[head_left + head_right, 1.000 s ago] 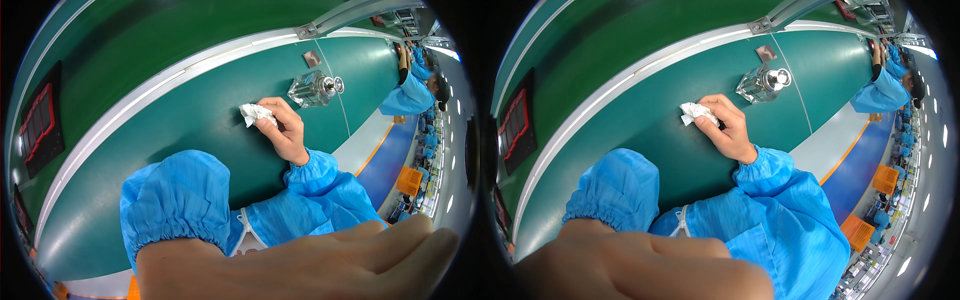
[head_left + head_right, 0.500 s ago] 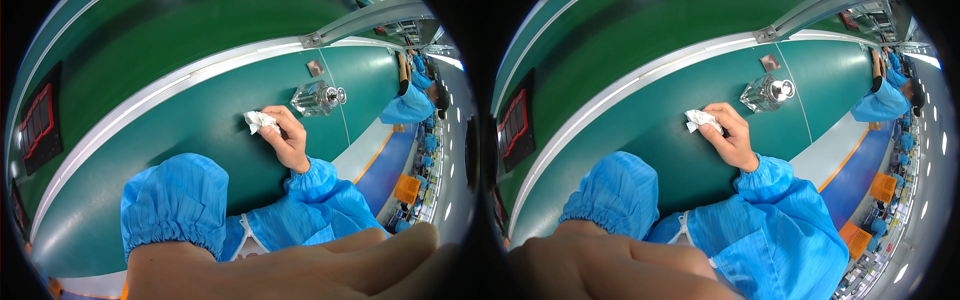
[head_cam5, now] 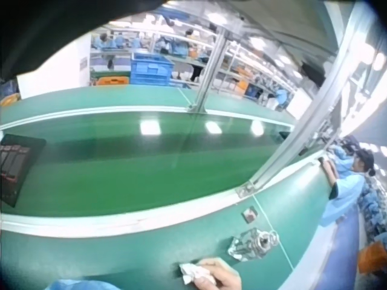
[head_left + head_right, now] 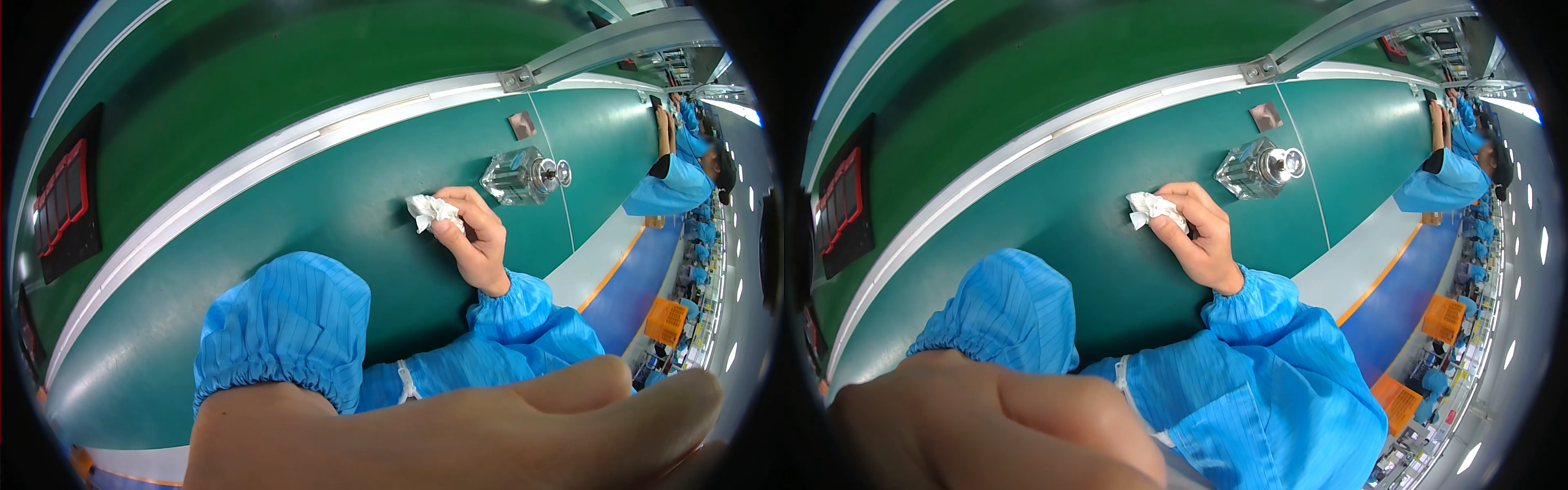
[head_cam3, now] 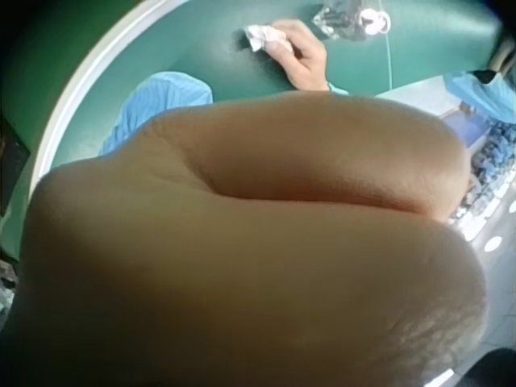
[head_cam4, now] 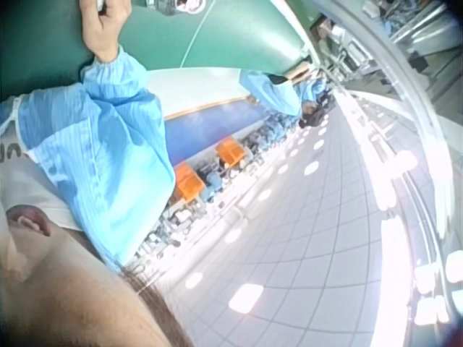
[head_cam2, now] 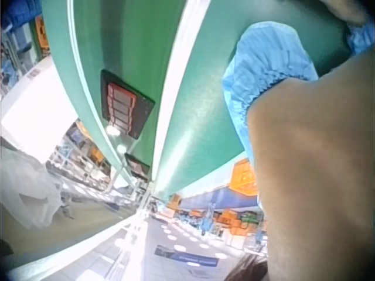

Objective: The person wets a cloth on a dispenser bottle, pulls trays of phones from a conveyor line, wipes the screens of the phones with the cloth, and slides the trays down the line.

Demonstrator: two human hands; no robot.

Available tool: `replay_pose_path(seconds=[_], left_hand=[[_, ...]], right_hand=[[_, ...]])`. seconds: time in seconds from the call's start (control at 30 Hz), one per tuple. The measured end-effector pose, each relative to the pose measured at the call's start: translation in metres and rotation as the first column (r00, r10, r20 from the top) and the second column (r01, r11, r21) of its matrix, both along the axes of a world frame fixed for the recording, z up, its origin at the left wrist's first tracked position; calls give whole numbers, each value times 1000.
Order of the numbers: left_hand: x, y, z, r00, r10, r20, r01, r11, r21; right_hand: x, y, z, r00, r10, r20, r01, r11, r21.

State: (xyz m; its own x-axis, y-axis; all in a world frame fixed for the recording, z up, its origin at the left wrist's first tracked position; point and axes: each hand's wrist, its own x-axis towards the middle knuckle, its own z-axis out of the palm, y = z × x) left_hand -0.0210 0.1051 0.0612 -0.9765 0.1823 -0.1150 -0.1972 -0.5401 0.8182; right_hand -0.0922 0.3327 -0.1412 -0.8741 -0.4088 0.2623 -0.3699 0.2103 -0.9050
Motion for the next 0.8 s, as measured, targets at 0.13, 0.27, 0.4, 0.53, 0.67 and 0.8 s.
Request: replay_pose_path(seconds=[0.13, 0.27, 0.4, 0.53, 0.67, 0.8], left_hand=[[0, 2, 1, 999, 34, 12, -34, 999, -28], [-2, 4, 2, 998, 64, 16, -63, 997, -49], [-3, 6, 3, 995, 99, 21, -97, 993, -72], [-3, 8, 3, 990, 138, 29, -135, 986, -96], [-5, 9, 6, 984, 173, 38, -168, 978, -122], [-6, 12, 6, 978, 204, 39, -197, 971, -139]], right_hand=[[1, 0, -1, 1000, -6, 2, 6, 1000, 1], [1, 3, -2, 1000, -12, 14, 12, 1000, 2], [-1, 3, -4, 1000, -2, 0, 2, 1000, 7], [0, 2, -4, 1000, 0, 17, -1, 1000, 6], [1, 2, -3, 999, -11, 35, 10, 1000, 26], [-1, 5, -4, 1000, -3, 25, 3, 1000, 20]])
